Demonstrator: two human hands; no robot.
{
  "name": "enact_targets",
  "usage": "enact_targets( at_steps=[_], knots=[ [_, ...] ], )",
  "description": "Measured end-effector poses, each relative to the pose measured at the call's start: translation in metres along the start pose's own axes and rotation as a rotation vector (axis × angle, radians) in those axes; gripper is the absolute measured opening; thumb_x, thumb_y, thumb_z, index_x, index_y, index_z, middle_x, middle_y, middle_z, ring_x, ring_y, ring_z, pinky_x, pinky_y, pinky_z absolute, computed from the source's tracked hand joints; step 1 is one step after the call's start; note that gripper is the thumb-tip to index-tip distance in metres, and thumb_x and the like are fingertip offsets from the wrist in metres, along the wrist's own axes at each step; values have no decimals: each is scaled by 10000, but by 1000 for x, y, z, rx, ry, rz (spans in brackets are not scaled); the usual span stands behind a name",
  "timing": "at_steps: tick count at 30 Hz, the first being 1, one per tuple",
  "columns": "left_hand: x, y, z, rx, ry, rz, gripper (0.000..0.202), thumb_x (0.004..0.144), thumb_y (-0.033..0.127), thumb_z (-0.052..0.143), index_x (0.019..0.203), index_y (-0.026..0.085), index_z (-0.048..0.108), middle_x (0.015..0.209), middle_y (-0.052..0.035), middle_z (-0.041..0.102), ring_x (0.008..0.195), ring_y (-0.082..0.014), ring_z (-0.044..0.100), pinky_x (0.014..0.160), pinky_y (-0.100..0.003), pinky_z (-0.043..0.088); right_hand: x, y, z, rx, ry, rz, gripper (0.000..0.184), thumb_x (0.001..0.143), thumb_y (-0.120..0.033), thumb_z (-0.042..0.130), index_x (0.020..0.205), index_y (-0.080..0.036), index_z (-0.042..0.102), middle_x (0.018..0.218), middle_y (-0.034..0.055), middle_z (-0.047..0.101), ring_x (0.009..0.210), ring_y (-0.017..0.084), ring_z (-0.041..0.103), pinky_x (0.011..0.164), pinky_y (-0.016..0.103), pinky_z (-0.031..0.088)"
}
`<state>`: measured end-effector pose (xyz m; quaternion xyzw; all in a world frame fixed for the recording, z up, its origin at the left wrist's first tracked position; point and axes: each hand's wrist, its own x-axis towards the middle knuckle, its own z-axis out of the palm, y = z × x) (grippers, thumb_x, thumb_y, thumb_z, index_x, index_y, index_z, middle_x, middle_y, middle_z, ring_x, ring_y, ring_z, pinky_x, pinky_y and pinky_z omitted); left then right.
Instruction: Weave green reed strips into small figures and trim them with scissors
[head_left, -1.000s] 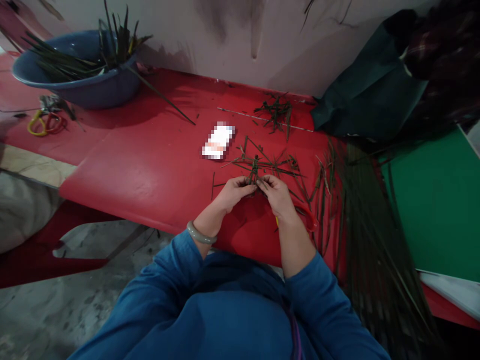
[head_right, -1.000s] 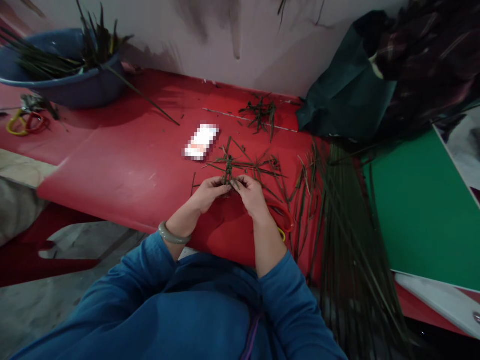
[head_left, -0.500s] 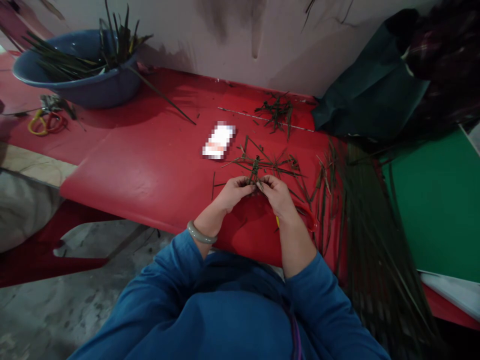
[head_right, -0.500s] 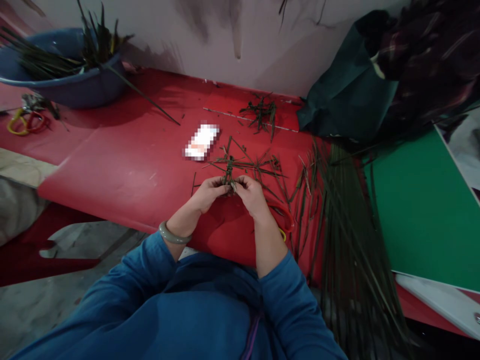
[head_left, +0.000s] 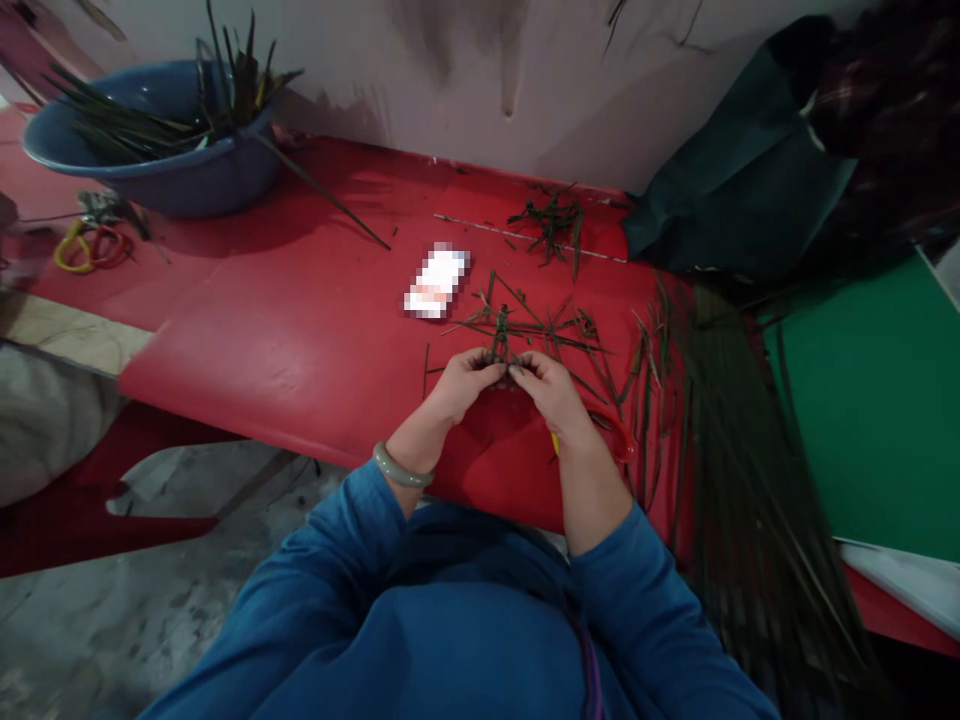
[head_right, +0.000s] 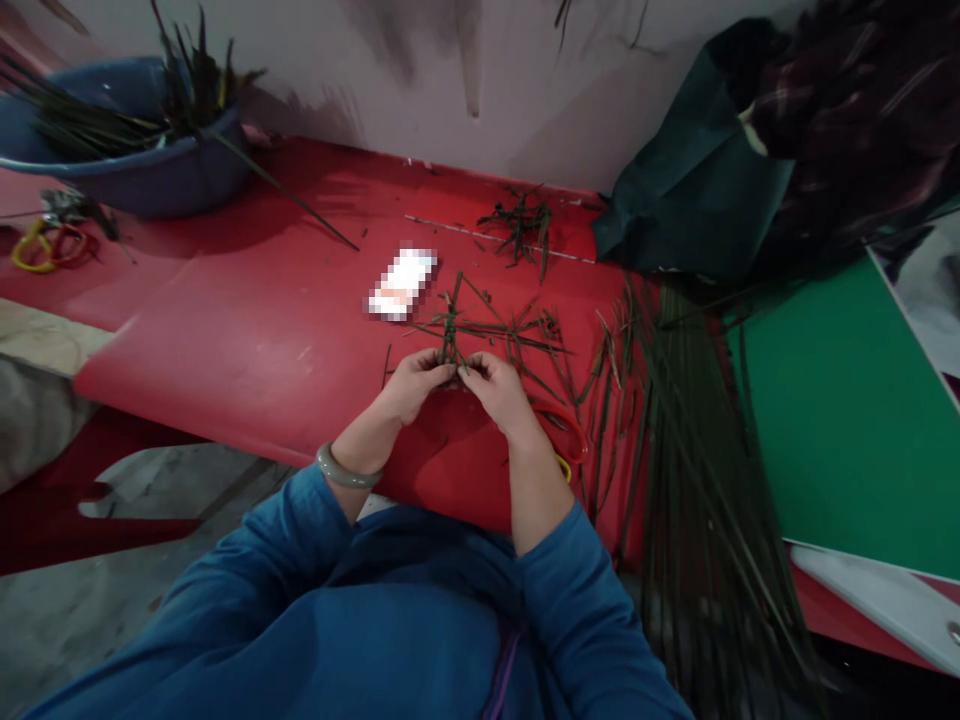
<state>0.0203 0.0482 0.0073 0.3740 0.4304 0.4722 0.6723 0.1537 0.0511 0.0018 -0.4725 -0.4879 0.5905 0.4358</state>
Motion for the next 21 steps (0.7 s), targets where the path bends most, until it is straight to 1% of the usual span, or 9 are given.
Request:
enact_targets(
  at_steps=[2,6,11,18,21],
  knots=[
    [0,1,0,-24,26,5,183,596,254,667,709,129,593,624,22,574,556,-64,509,605,-233,408,-1,0,0,-26,-12,1,134,634,-309,598,687,-194,554,612,-41,568,570,103,508,596,256,423],
    [-1,3,0,-26,1,-9,182,599,265,669,706,131,607,623,16,585,554,-67,514,606,-234,408,1,3,-1,-80,20,-25,111,647,-293,583,677,-191,552,598,-38,565,552,100,495,578,253,413],
    [-1,2,1,-20,-7,-9,186,586,244,676,722,127,625,637,11,602,580,-73,529,624,-232,414,2,7,-2,-52,69,-58,99,653,-277,577,709,-197,569,646,-32,582,596,103,522,640,268,441],
    [-1,2,2,8,-13,0,168,594,235,659,715,121,631,635,2,609,576,-80,533,630,-244,421,0,1,0,-14,69,-14,124,634,-292,593,701,-194,560,608,-42,564,546,92,502,583,252,438],
    [0,2,1,8,10,18,163,592,238,658,702,122,625,627,6,603,576,-79,526,628,-241,421,-1,-1,1,5,37,14,129,633,-297,590,698,-189,562,593,-47,552,530,84,489,561,242,425]
  ],
)
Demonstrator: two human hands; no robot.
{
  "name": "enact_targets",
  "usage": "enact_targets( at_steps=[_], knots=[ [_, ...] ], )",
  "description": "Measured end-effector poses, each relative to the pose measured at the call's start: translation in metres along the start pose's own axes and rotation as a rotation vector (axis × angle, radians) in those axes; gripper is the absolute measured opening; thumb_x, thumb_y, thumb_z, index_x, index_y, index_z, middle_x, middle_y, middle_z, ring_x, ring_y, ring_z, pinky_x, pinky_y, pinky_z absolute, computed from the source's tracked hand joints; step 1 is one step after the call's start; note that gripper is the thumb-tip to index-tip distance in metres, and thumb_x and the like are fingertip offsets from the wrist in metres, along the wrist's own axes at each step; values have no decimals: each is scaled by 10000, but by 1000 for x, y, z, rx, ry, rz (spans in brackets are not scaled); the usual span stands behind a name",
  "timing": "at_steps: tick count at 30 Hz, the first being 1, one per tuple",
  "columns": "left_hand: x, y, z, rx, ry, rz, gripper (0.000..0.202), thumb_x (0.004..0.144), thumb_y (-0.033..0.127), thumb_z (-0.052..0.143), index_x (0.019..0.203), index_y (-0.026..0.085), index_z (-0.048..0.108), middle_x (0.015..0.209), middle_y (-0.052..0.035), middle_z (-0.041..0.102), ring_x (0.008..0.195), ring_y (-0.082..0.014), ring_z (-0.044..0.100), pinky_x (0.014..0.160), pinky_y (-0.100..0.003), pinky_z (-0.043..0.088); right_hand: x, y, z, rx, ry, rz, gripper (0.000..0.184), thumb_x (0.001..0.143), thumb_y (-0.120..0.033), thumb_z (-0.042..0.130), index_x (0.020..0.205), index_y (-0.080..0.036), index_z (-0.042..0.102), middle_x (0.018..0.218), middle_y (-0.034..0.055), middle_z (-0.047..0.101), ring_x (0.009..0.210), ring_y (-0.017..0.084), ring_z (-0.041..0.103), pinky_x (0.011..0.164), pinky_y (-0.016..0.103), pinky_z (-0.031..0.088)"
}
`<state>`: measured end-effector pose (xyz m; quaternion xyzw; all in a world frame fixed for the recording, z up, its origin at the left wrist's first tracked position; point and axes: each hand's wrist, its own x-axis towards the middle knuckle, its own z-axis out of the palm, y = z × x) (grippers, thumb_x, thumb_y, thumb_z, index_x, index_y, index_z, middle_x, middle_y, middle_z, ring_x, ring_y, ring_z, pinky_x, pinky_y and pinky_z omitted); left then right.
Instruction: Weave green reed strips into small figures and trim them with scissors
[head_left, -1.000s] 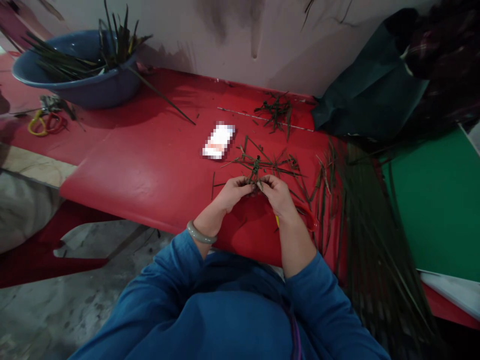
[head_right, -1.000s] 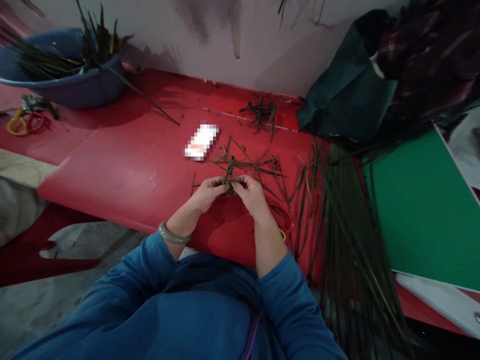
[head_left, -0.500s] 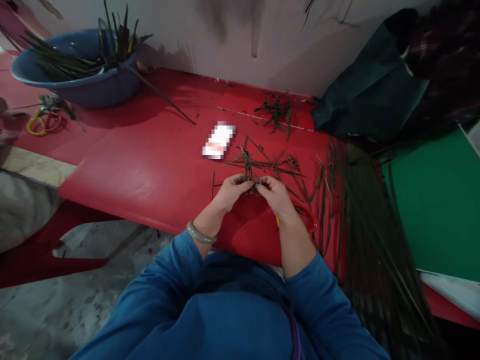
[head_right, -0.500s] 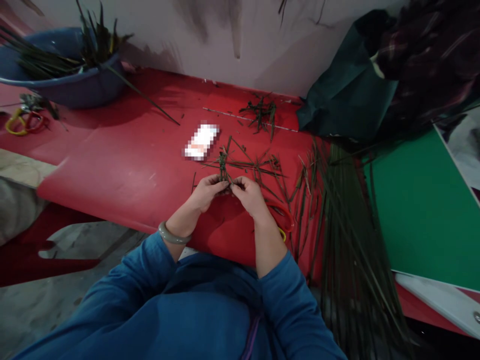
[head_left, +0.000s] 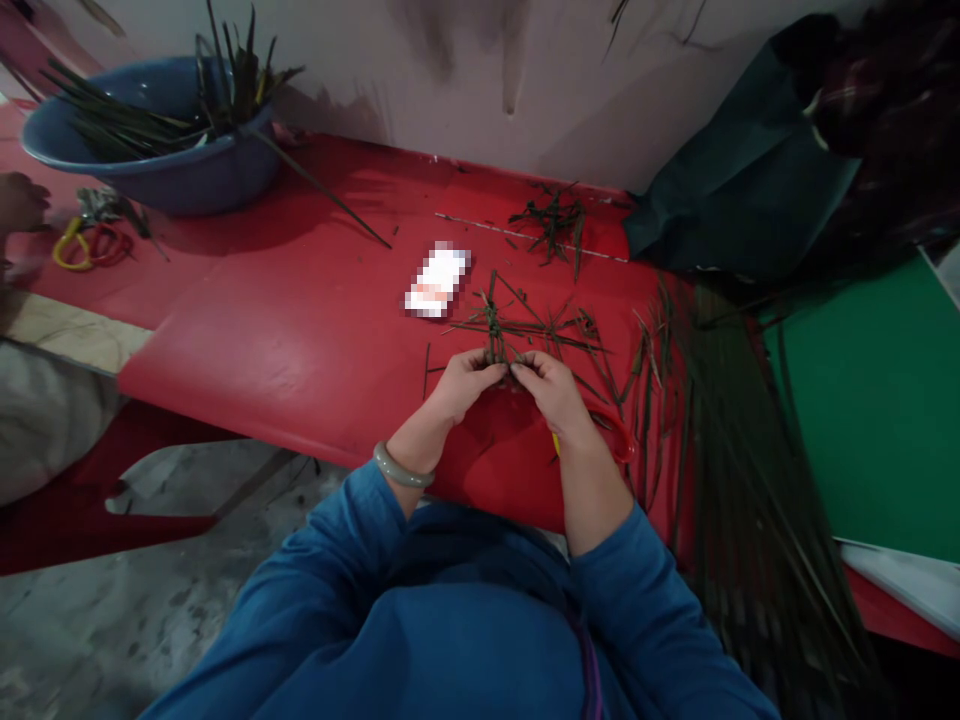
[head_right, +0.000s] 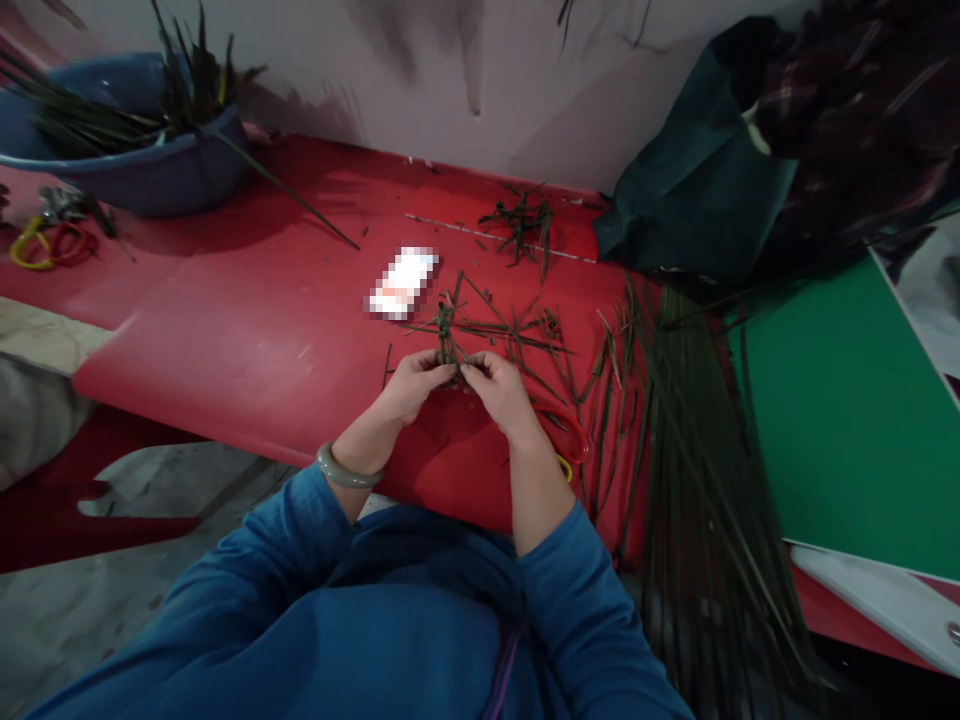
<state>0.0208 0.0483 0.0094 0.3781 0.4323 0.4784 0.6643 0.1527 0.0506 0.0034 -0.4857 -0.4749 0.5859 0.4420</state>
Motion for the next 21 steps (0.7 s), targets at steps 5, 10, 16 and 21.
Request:
enact_targets(
  at_steps=[5,10,16,21],
  knots=[
    [0,0,0,-31,40,4,189,582,252,675,712,128,620,634,15,597,586,-73,518,627,-232,420,0,2,-1,-85,-24,2,128,641,-298,581,690,-182,558,588,-43,548,534,85,482,554,238,405],
    [1,-1,-2,-56,55,21,188,587,261,683,712,134,621,636,16,603,577,-69,514,601,-218,407,1,6,-3,-147,-83,16,127,654,-307,564,673,-187,530,563,-50,517,511,88,466,533,241,395],
    [7,-4,-5,-200,152,39,167,584,241,691,675,134,601,635,16,599,585,-67,529,604,-210,412,0,7,-3,-252,-162,-25,83,664,-272,536,677,-193,512,566,-52,503,520,100,477,547,256,399],
    [6,0,-4,-215,206,51,150,578,218,685,646,131,583,605,25,577,554,-51,503,569,-195,386,-2,4,-3,-351,-187,-68,71,678,-258,520,665,-192,500,570,-54,494,530,95,465,554,249,379]
  ],
)
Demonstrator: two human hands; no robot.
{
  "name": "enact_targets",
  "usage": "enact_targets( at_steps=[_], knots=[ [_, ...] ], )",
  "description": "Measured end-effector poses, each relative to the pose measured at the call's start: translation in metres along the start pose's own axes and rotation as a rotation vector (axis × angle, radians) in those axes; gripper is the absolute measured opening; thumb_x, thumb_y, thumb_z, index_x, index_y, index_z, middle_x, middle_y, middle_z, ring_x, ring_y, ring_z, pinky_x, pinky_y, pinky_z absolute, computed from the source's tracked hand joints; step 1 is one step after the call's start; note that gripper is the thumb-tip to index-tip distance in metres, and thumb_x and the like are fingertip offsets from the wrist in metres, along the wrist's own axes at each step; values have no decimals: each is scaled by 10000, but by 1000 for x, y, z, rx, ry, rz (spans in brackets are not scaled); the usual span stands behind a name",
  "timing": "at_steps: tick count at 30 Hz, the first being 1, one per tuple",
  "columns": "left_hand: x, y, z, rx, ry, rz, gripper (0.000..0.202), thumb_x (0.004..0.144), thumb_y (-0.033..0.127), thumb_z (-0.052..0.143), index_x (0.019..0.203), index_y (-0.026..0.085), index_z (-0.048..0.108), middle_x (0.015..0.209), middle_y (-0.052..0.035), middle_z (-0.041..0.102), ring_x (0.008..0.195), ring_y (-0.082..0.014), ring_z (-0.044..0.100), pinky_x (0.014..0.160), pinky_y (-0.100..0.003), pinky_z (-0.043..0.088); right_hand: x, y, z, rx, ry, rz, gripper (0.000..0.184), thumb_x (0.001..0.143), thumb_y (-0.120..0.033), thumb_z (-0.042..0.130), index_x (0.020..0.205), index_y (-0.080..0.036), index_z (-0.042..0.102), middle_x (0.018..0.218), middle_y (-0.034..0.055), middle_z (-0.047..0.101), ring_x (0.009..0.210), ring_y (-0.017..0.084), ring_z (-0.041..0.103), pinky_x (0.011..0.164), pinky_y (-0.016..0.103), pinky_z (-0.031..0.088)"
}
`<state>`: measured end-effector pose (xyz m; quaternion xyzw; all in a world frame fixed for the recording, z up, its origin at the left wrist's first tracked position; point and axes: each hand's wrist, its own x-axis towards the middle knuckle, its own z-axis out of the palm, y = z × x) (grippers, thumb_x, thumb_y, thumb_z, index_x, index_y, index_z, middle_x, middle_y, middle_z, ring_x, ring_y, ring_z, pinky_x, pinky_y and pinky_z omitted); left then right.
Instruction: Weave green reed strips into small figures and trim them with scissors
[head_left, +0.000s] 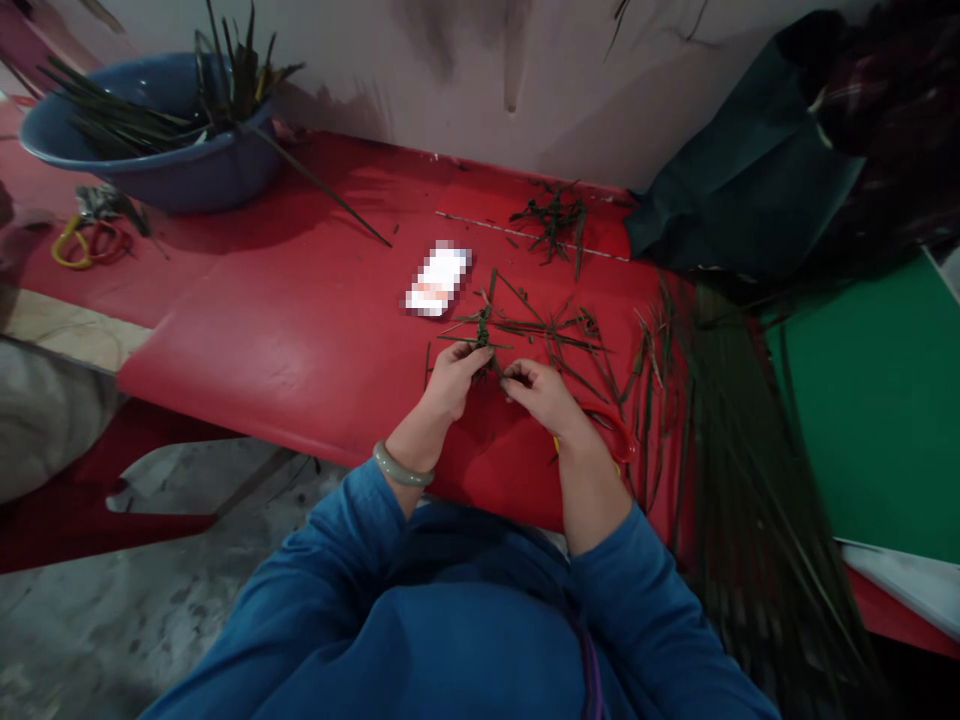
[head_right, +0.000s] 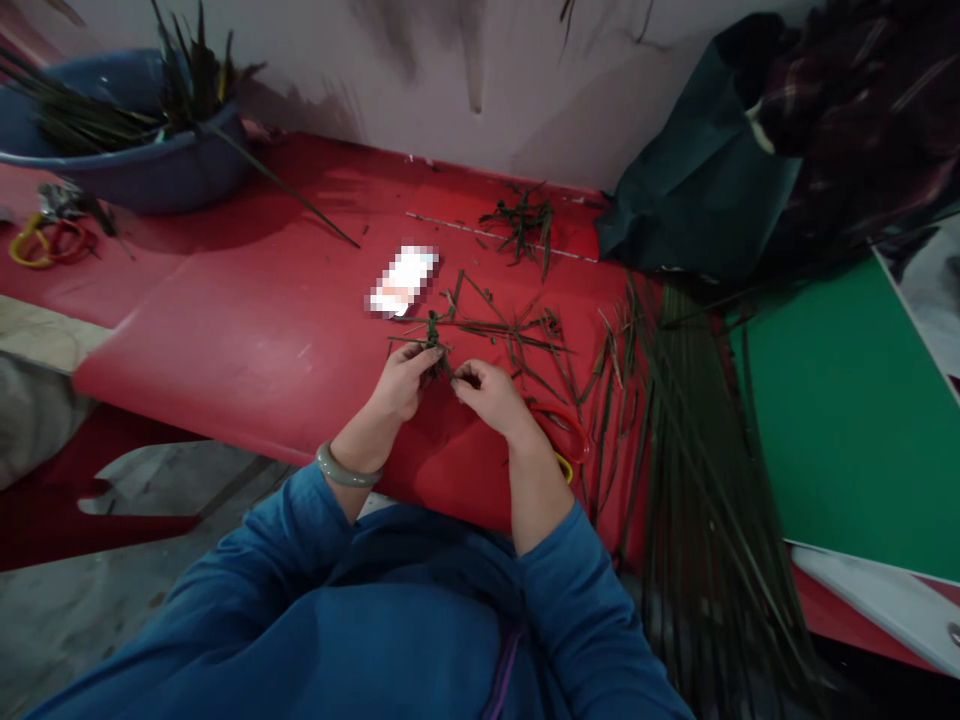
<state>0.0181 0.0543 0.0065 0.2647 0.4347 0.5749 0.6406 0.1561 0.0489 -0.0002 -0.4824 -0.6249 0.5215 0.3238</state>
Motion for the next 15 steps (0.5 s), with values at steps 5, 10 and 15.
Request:
enact_targets(
  at_steps=[5,10,15],
  knots=[
    [-1,1,0,5,34,3,152,593,213,671,609,141,538,565,41,541,523,-44,479,531,-188,359,0,0,1,-63,-37,-41,68,692,-250,518,662,-190,505,570,-57,483,529,90,453,544,237,368],
    [-1,1,-1,16,14,-24,171,602,245,673,628,147,535,568,43,534,518,-47,472,519,-194,349,1,2,3,-17,2,-40,103,699,-292,555,697,-191,537,626,-43,530,574,101,490,583,248,402],
    [-2,-3,-2,121,-73,-51,188,610,283,678,642,140,560,563,38,536,508,-47,461,514,-198,339,2,0,2,137,214,-76,215,695,-387,597,784,-197,555,744,-10,597,697,125,549,689,274,446]
  ],
)
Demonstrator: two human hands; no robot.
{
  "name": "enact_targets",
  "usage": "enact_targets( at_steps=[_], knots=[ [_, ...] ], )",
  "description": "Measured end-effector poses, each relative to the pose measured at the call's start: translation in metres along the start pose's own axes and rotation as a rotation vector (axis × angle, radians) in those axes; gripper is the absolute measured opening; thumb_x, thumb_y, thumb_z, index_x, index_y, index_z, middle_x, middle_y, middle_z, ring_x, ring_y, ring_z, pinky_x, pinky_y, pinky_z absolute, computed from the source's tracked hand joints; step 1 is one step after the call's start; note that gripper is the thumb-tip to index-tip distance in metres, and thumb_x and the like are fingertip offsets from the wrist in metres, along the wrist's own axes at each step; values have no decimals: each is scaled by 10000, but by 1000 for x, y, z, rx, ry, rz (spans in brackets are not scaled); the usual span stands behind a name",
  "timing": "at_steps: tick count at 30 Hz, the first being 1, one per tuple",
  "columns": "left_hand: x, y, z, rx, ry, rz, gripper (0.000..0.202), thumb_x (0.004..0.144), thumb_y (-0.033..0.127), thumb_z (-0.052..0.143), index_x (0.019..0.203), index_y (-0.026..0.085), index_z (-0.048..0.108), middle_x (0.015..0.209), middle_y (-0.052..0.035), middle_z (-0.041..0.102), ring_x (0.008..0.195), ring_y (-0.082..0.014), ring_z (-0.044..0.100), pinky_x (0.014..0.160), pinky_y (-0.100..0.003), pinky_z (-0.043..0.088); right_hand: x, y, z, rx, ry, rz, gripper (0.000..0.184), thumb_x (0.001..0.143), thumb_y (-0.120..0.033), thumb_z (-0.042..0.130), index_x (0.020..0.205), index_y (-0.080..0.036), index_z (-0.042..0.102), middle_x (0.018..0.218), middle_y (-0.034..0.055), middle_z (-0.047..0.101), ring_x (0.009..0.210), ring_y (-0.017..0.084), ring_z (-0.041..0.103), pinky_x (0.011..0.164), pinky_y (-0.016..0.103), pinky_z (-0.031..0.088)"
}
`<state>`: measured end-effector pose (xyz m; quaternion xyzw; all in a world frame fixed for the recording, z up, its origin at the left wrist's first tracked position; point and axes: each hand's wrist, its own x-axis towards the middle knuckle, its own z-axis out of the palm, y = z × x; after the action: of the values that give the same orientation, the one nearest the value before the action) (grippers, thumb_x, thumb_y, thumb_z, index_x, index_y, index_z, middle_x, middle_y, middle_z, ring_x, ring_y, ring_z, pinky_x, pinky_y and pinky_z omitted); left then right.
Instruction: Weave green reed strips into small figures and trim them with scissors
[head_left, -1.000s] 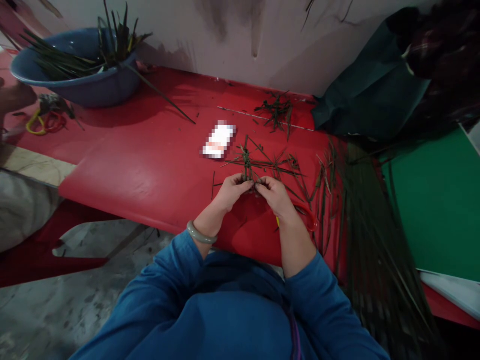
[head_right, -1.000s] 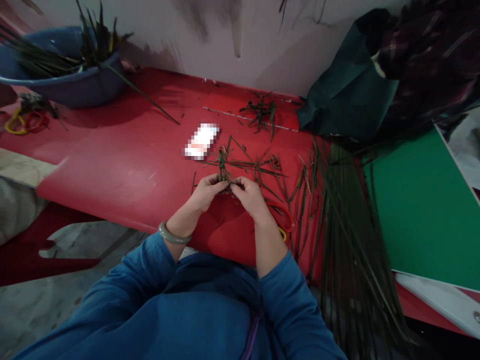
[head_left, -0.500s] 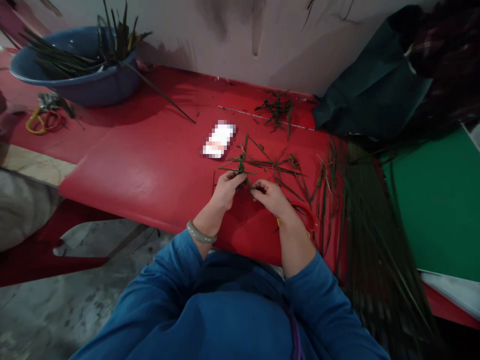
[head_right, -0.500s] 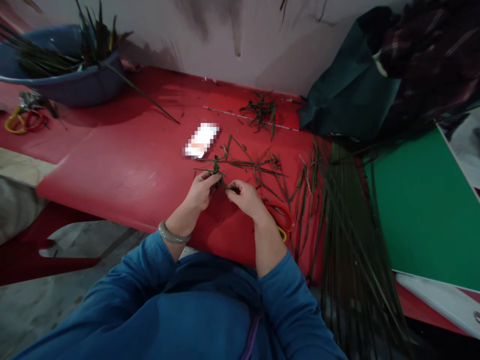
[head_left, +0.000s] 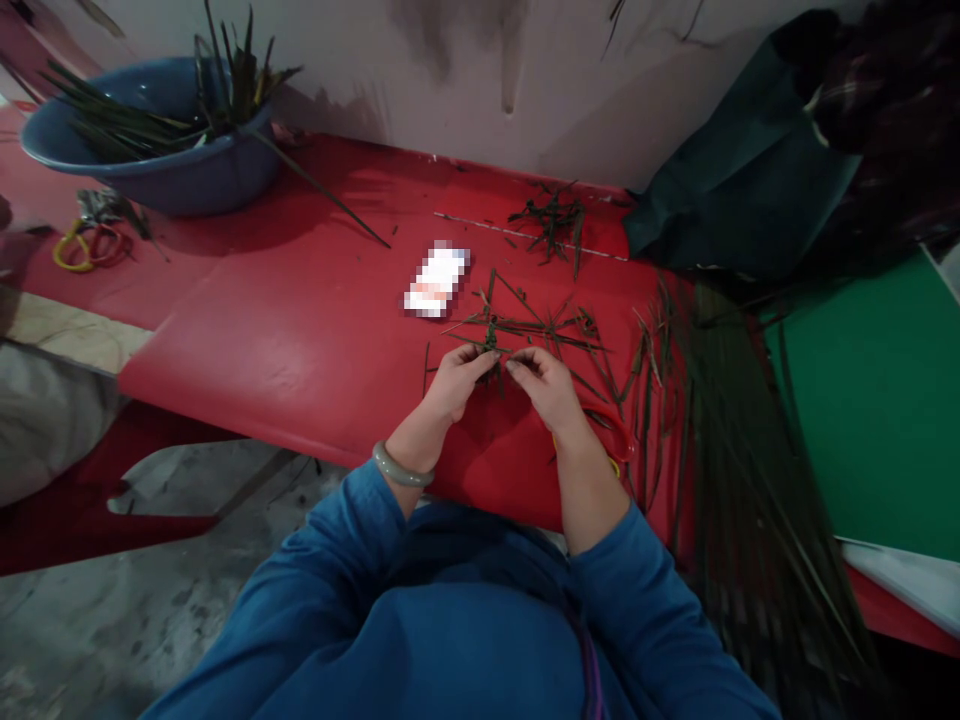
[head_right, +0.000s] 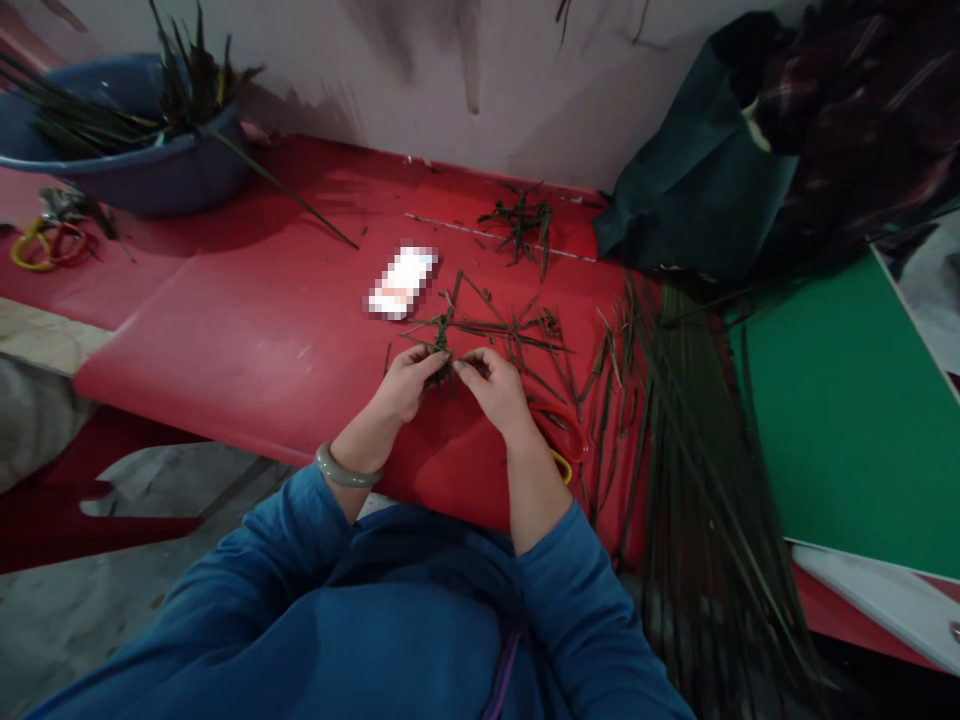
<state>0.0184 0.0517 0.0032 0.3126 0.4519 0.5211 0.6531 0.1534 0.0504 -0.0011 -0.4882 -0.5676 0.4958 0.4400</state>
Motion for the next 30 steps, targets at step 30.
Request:
enact_targets(
  at_steps=[30],
  knots=[
    [-8,7,6,119,-167,-98,222,604,332,681,683,138,607,596,8,578,523,-70,511,528,-220,354,3,-2,-2,147,311,69,212,675,-394,578,707,-202,494,627,-45,493,575,94,448,574,227,394]
  ],
)
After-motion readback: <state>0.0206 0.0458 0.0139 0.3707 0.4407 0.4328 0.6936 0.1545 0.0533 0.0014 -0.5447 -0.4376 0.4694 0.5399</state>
